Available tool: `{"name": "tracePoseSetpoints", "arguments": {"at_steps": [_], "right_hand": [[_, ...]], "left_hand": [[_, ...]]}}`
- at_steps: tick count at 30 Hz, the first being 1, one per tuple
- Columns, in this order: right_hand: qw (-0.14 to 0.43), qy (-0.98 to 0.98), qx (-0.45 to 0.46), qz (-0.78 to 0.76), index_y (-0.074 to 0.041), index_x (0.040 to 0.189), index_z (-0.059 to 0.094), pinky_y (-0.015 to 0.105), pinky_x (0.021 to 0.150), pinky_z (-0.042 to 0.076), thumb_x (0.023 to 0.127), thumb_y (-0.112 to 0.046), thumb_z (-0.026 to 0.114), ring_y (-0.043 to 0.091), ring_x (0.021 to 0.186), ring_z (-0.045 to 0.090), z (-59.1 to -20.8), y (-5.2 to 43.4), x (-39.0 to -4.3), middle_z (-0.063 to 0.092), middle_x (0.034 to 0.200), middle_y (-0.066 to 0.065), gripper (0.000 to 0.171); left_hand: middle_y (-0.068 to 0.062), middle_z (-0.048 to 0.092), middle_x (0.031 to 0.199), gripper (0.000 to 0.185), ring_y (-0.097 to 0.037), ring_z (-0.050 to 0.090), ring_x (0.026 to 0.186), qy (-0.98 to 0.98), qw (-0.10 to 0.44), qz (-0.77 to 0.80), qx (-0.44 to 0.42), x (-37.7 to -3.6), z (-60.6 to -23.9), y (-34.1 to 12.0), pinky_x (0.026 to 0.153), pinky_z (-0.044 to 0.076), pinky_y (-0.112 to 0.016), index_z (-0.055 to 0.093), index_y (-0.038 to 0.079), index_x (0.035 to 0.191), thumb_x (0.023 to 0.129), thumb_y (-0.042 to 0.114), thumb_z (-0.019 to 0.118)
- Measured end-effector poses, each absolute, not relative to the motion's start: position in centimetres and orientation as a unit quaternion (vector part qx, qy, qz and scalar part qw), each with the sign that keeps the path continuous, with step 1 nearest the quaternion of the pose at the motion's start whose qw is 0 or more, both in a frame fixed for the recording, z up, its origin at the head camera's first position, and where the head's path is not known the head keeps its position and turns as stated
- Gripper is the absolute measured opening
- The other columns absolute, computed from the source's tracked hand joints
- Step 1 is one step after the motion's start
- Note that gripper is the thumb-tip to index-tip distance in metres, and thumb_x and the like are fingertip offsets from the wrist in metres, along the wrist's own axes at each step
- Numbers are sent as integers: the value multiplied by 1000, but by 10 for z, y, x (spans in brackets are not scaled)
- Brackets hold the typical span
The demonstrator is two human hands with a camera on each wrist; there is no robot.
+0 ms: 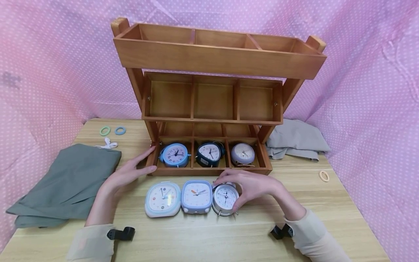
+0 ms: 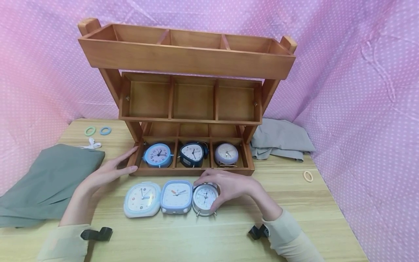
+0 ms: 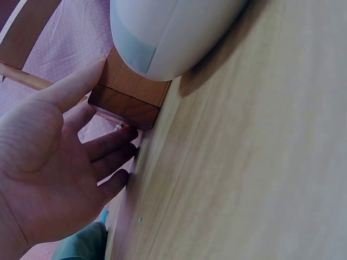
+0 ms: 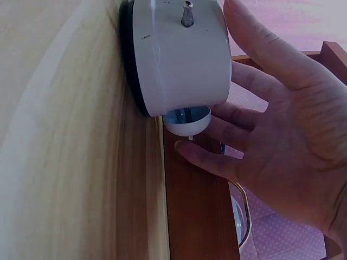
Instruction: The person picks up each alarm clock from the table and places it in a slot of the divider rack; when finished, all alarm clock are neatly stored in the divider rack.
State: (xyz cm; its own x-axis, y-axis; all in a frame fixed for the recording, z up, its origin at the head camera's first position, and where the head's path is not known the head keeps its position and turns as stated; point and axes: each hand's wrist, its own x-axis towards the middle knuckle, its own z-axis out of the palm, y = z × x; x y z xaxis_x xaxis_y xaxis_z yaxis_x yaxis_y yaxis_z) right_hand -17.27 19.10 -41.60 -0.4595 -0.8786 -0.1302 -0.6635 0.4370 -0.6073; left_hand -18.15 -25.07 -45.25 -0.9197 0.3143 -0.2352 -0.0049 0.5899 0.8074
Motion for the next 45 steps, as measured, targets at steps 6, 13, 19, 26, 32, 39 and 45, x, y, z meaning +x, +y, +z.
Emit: {"name": "tracePoseSetpoints", "arguments": {"at_steps": [6,13,19,26,32,39,45], "right_hand": [[227,822,-467,-234,-27,147,57,39,112,48,72,-46,92,11,130,54,-415,190,-172,56,142,-6,85],[234,826,-460,-227,-27,147,57,40,113,48,71,-43,94,11,132,54,-414,189,-171,56,145,-7,86],[218,830,-467,-212,-30,145,59,39,112,49,73,-48,92,11,132,54,-415,188,-170,56,144,-8,81],[205,827,-476,-217,-30,142,61,38,111,50,73,-49,92,12,130,56,-415,187,-169,57,141,-7,78],[206,824,-477,-224,-31,139,64,38,111,50,73,-49,92,12,130,56,-416,188,-171,59,140,-7,75],[196,824,-481,-228,-28,138,65,39,110,50,72,-48,92,13,130,56,-412,192,-170,59,141,-5,74],[172,831,-484,-213,-32,136,66,41,107,52,72,-47,92,14,129,57,-395,198,-172,59,141,-6,71]], "left_hand": [[-10,11,175,81,-46,9,160,871,178,449,89,-181,-452,-251,120,16,-76,15,43,164,100,50,63],[-10,11,175,81,-47,9,159,870,179,451,87,-181,-451,-251,120,16,-76,15,43,164,100,50,64],[-10,11,175,81,-47,9,159,872,177,448,87,-181,-452,-251,120,17,-76,15,43,164,99,51,63],[-11,11,175,81,-48,10,159,876,179,440,83,-181,-453,-251,119,17,-76,14,43,164,100,52,62],[-10,10,175,81,-48,9,159,876,181,440,82,-181,-452,-251,119,18,-77,14,44,164,100,52,62],[-9,10,175,82,-46,8,160,868,186,454,81,-182,-453,-249,120,17,-75,15,44,164,99,51,64],[-10,9,175,81,-46,8,160,868,186,453,79,-181,-453,-250,119,16,-76,14,45,164,99,51,64]]}}
